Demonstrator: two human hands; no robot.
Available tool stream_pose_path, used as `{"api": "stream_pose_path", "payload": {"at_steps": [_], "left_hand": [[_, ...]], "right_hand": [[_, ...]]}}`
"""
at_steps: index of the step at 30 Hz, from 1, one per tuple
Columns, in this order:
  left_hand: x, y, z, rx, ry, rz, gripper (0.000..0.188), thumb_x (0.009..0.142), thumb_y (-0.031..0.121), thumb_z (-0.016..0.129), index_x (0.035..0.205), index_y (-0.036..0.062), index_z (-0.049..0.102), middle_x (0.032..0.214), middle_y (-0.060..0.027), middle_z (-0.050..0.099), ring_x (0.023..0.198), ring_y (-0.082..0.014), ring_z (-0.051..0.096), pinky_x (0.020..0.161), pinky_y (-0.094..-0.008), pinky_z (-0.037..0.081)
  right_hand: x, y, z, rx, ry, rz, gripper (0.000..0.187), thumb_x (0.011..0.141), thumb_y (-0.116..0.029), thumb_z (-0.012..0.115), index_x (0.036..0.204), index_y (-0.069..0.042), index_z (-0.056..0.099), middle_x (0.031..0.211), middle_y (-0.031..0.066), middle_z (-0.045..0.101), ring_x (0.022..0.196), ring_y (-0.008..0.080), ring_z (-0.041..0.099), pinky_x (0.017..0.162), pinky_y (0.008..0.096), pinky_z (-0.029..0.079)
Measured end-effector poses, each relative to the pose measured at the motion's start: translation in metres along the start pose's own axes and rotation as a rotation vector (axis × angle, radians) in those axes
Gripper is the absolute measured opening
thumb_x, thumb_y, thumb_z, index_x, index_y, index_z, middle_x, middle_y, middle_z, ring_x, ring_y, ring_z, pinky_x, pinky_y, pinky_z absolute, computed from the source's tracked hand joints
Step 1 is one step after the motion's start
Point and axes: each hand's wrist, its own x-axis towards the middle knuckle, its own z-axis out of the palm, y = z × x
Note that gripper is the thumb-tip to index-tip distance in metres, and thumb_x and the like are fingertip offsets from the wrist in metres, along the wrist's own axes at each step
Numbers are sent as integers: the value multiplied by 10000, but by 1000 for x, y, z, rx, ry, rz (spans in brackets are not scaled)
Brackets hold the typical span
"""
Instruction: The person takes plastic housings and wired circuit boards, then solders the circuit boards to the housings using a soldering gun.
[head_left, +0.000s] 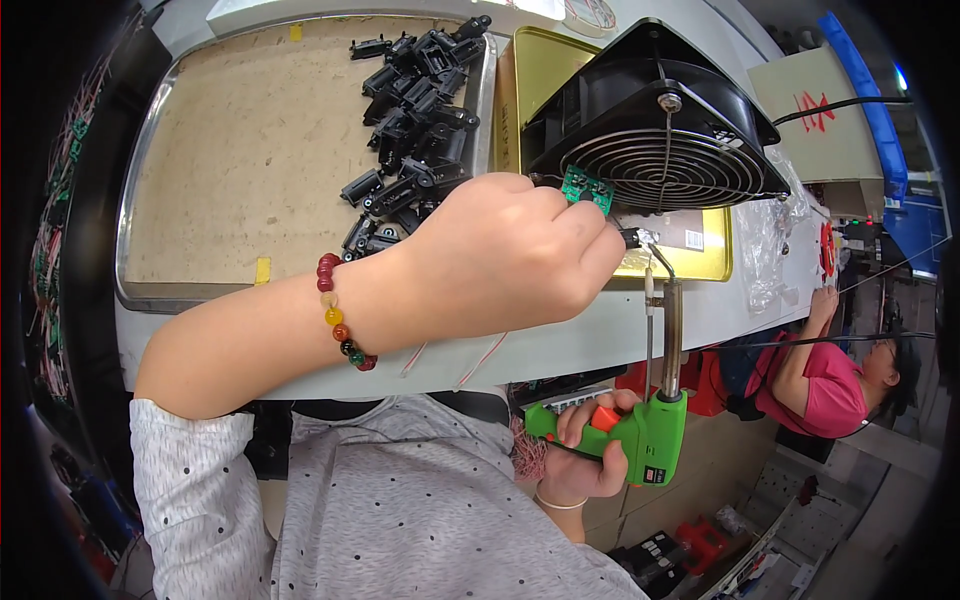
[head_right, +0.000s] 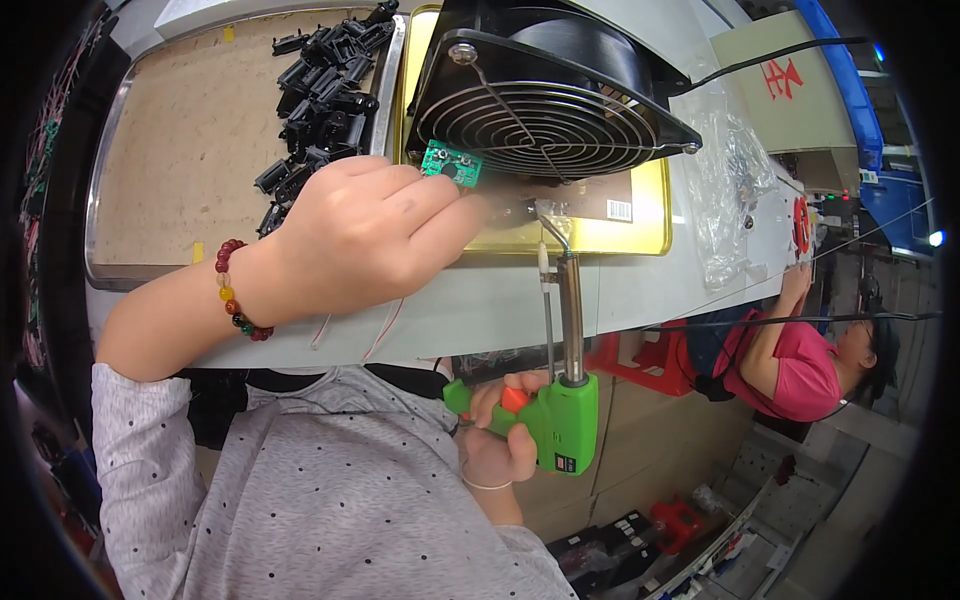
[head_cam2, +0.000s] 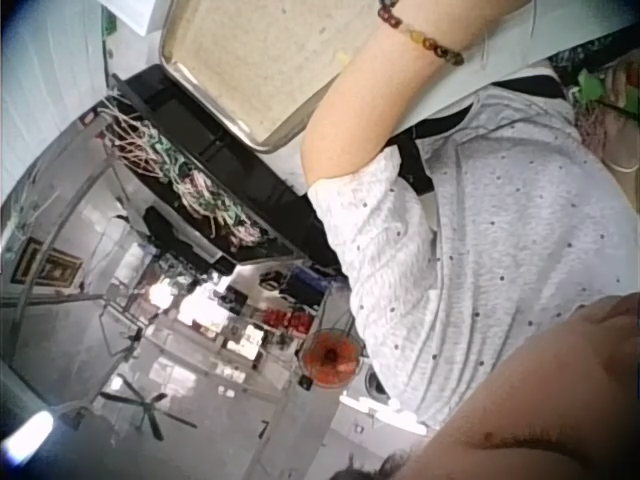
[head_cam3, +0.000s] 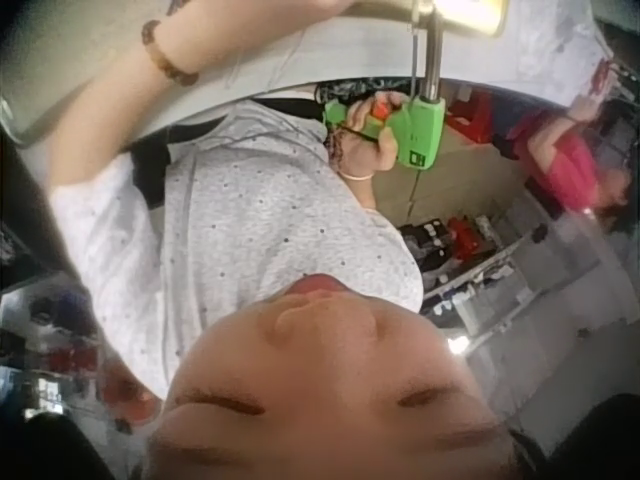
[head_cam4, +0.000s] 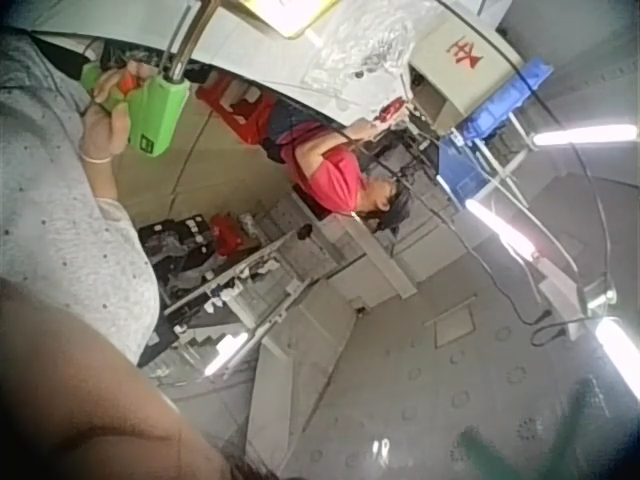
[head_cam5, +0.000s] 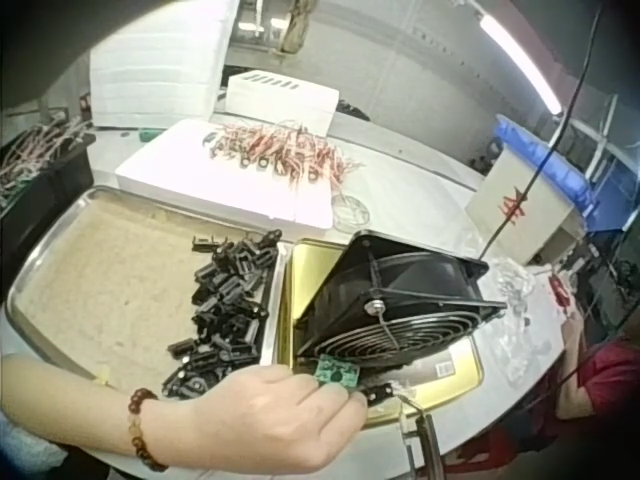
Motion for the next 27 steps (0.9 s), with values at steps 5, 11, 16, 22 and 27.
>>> {"api": "stream_pose_path", "payload": {"at_steps": [5, 11, 16, 22, 27], "left_hand": [[0, 0, 2, -2, 10, -1, 163, 593, 95, 579, 752, 67, 555, 602, 13, 449, 495, -98, 488, 449, -224, 389], [0, 0, -1, -3, 8, -3, 169, 586, 100, 577, 750, 67, 556, 604, 13, 451, 496, -96, 485, 446, -223, 389], [0, -1, 1, -5, 8, 3, 157, 583, 99, 577, 734, 68, 547, 603, 11, 453, 495, -99, 487, 447, -222, 393], [1, 2, 2, -7, 13, 2, 145, 585, 96, 584, 718, 68, 534, 587, 10, 446, 487, -103, 487, 443, -225, 394], [1, 3, 2, -17, 3, -1, 142, 587, 96, 588, 711, 67, 526, 589, 10, 454, 486, -105, 488, 441, -227, 393]], "right_hand": [[1, 0, -1, -6, 23, 2, 464, 749, -214, 518, 1119, 44, 405, 1040, 166, 531, 504, 152, 457, 473, 268, 381], [1, 0, -3, -16, 25, -11, 470, 747, -219, 518, 1121, 40, 399, 1040, 168, 529, 503, 150, 455, 471, 269, 380], [2, -1, -6, -9, 38, 16, 494, 709, -228, 529, 1106, 49, 429, 1060, 135, 515, 535, 164, 476, 479, 305, 370], [3, -3, -7, 14, 33, 10, 512, 715, -236, 528, 1116, 61, 412, 1089, 151, 487, 532, 165, 474, 448, 312, 361], [3, -3, -11, 64, 58, 26, 509, 720, -235, 525, 1114, 63, 403, 1080, 155, 485, 526, 166, 464, 463, 312, 365]]}}
